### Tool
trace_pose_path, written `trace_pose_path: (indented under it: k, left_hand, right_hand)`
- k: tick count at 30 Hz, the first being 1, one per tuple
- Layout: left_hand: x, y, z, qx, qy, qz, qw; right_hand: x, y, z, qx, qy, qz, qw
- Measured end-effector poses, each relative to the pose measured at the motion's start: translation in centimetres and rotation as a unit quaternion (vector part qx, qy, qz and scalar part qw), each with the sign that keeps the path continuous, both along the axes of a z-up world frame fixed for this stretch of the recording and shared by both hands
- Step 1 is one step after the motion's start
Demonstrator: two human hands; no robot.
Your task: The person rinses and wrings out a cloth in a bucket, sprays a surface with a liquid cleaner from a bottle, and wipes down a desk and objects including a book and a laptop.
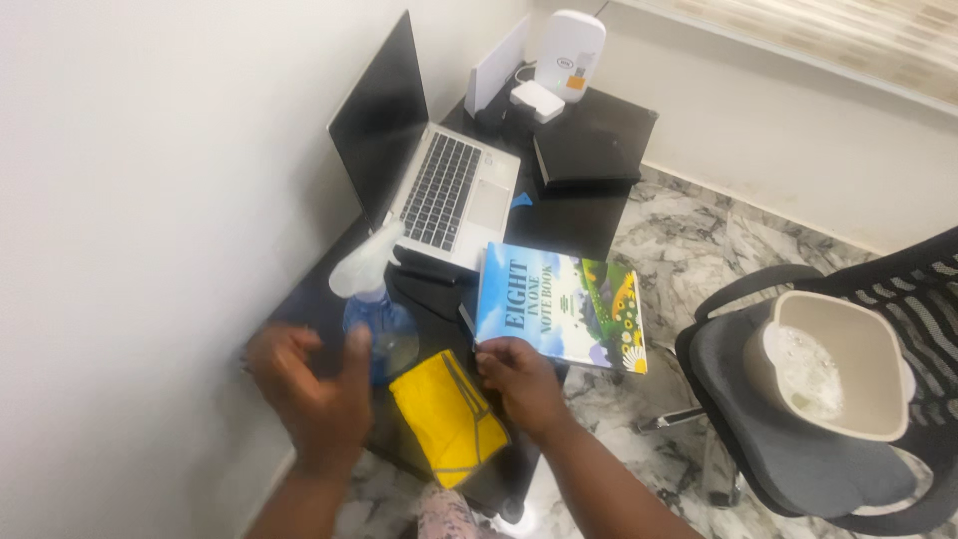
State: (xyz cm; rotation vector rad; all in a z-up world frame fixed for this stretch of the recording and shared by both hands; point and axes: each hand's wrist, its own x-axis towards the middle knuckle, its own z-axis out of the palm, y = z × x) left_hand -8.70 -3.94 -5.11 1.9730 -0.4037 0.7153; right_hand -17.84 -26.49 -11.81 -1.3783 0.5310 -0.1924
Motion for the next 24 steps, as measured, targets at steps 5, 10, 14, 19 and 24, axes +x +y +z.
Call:
trace_pose_path:
  k: [5, 10, 14, 19, 24]
  left_hand:
    - [-4.7, -5.0, -1.3, -0.07, 0.15, -0.255, 0.953]
    - [-0.2, -12.7, -5.9, 0.044, 0.331, -0.237, 0.912]
    - [2.6, -16.4, -10.7, 0.044, 0.409, -0.21, 0.887]
    - [0.9, -16.4, -11.0, 0.104, 0.388, -0.212, 0.891]
    - [-2.3, -16.4, -7.9, 0.049, 0.438, -0.116, 0.89]
  right_hand:
    - [0.3, -2.8, 2.8, -0.215, 0.026, -0.091, 0.972]
    - [0.9, -8.5, 4.2, -0.553, 0.099, -0.205, 0.801]
    - [2.2, -12.4, 4.5, -0.549, 0.303, -0.255, 0.736]
    - [2.4, -15.7, 4.7, -0.347, 0.356, -0.148, 0.855]
    - [4.1, -16.6, 3.9, -0.456, 0.325, -0.053, 0.827]
